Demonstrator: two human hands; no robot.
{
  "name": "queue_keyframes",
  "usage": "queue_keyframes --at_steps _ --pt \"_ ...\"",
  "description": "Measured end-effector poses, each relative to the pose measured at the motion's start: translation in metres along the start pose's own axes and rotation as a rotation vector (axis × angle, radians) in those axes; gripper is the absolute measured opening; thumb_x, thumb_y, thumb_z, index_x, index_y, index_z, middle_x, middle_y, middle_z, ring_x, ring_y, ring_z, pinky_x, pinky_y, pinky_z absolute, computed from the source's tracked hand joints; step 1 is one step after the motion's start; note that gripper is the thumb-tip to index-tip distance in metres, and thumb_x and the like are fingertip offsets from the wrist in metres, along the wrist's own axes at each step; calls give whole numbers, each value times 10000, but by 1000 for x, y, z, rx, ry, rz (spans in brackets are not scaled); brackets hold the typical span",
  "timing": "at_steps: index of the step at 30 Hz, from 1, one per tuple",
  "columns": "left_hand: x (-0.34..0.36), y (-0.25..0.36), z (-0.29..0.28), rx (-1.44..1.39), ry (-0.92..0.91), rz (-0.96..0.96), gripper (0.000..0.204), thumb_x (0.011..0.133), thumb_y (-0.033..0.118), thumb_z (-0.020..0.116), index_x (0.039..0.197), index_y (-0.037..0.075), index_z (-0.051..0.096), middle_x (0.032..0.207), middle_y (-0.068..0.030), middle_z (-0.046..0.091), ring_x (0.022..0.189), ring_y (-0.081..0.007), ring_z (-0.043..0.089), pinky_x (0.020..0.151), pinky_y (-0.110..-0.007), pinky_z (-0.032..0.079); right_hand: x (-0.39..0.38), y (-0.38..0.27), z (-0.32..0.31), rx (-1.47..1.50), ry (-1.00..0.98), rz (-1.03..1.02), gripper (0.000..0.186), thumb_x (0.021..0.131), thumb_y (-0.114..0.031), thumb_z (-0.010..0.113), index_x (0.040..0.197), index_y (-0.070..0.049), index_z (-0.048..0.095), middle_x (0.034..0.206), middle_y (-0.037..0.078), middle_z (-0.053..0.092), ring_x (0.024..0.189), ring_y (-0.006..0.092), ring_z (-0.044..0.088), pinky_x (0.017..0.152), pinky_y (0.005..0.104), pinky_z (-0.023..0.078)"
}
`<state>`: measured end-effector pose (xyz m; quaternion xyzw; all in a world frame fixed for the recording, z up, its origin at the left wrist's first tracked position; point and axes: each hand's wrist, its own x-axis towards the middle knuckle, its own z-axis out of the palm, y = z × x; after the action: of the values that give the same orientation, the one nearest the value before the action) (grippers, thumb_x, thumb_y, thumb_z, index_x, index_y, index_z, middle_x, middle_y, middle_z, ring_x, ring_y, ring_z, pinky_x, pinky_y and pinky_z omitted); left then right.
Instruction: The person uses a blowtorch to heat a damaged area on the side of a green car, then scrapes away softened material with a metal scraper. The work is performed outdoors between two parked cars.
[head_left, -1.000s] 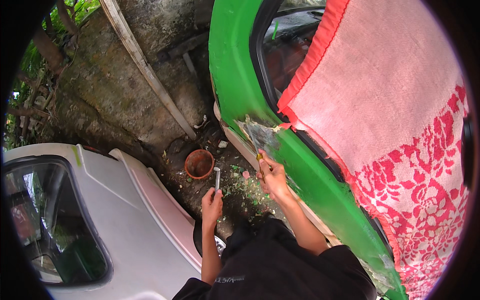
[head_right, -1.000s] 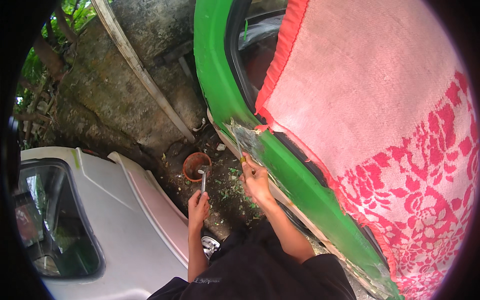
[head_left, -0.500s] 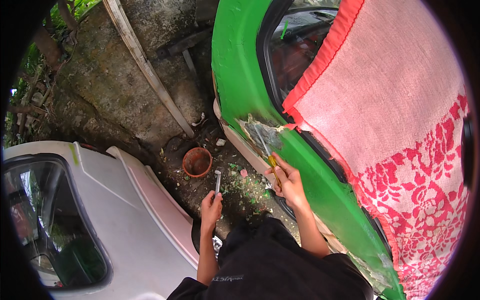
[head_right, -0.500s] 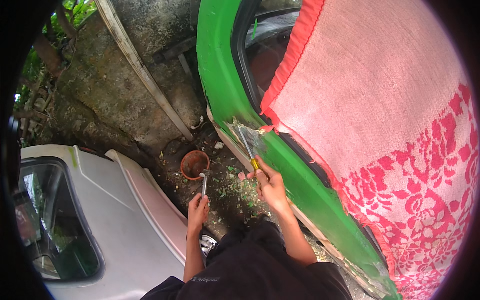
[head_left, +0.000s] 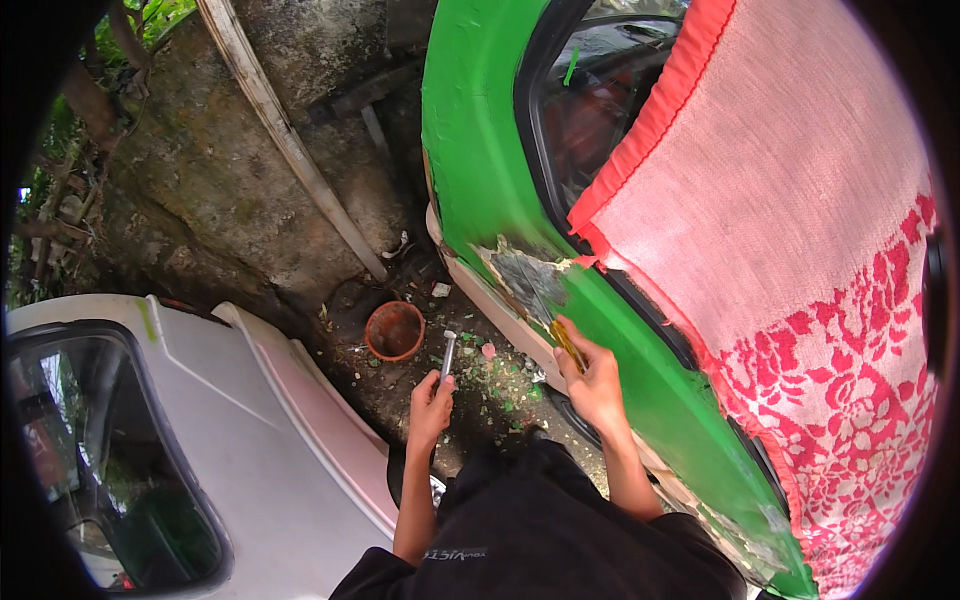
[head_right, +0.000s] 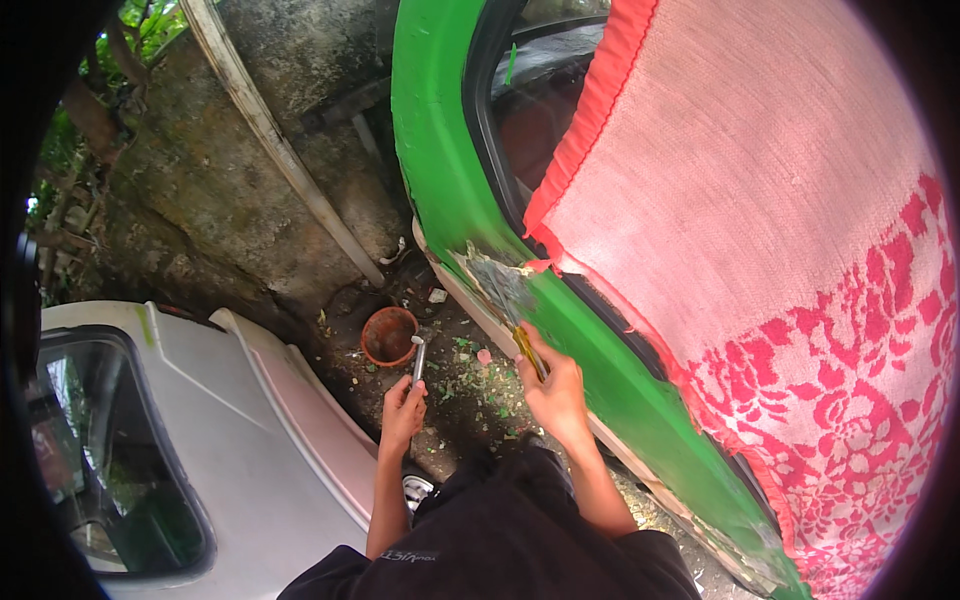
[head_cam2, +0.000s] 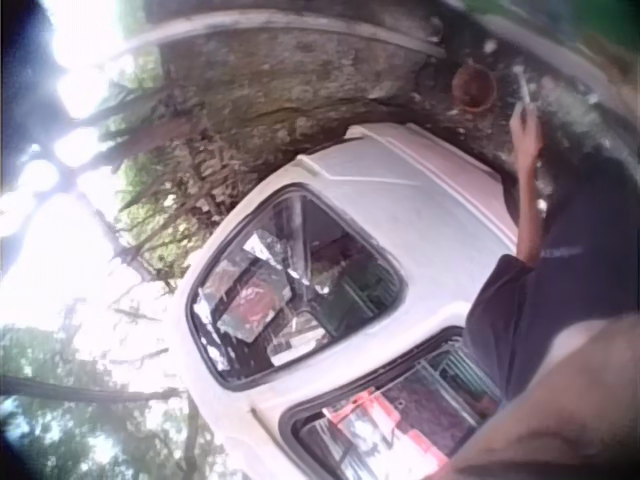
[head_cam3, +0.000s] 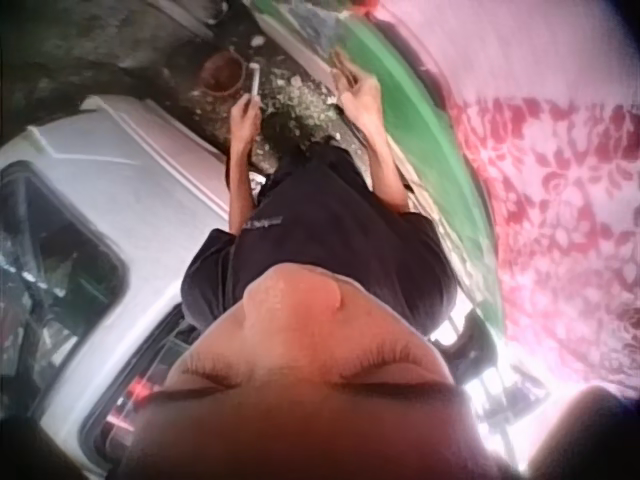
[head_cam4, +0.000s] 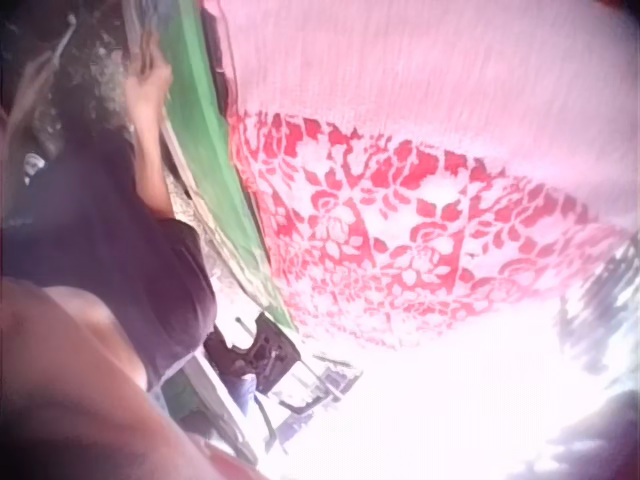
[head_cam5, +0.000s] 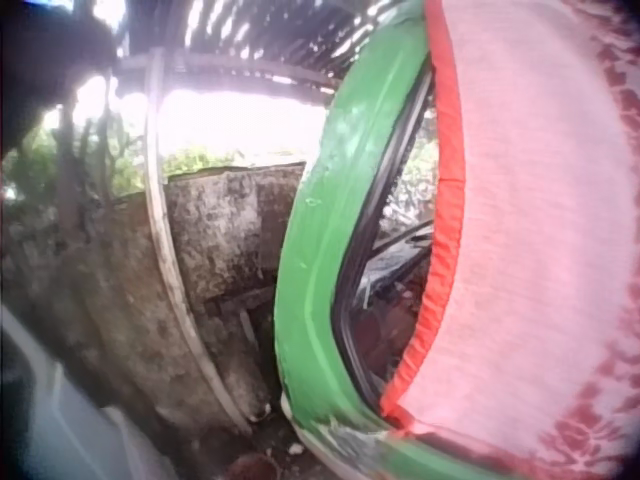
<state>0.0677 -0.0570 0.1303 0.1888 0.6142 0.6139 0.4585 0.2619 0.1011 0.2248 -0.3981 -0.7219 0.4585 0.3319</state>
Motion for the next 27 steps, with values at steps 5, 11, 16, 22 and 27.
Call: queue_keyframes --at_steps 5,11,16,22,27 --pt "2 3 0 21 23 -25 250 1002 249 561 815 100 489 546 87 338 412 -5 287 362 -217 199 58 6 39 43 -35 81 390 924 -92 605 1307 -17 594 937 93 688 805 88 560 796 254 472" --pt "2 -2 -13 -4 65 27 232 1009 254 552 861 83 498 522 79 328 385 -17 277 346 -216 187 43 -4 41 139 -26 81 390 938 -84 599 1322 -21 578 672 2 514 618 68 437 583 270 410" --pt "-1 -6 -19 -19 89 -12 238 1022 251 524 856 83 493 522 78 325 379 -17 267 341 -217 186 7 13 9 100 -13 100 397 948 -62 583 1342 -22 569 702 -48 504 604 49 402 545 236 358" --pt "11 -2 -8 -30 62 5 247 1013 258 541 834 95 494 523 88 327 388 -6 279 346 -216 187 19 37 35 113 33 23 394 958 -68 575 1348 -10 562 754 -44 540 607 43 425 536 224 367" --pt "4 -8 -11 -3 77 15 242 1013 258 543 839 94 502 523 86 336 383 -8 285 342 -212 193 -3 29 9 158 -33 112 400 955 -83 582 1354 -55 572 718 -15 543 578 47 435 522 218 370"
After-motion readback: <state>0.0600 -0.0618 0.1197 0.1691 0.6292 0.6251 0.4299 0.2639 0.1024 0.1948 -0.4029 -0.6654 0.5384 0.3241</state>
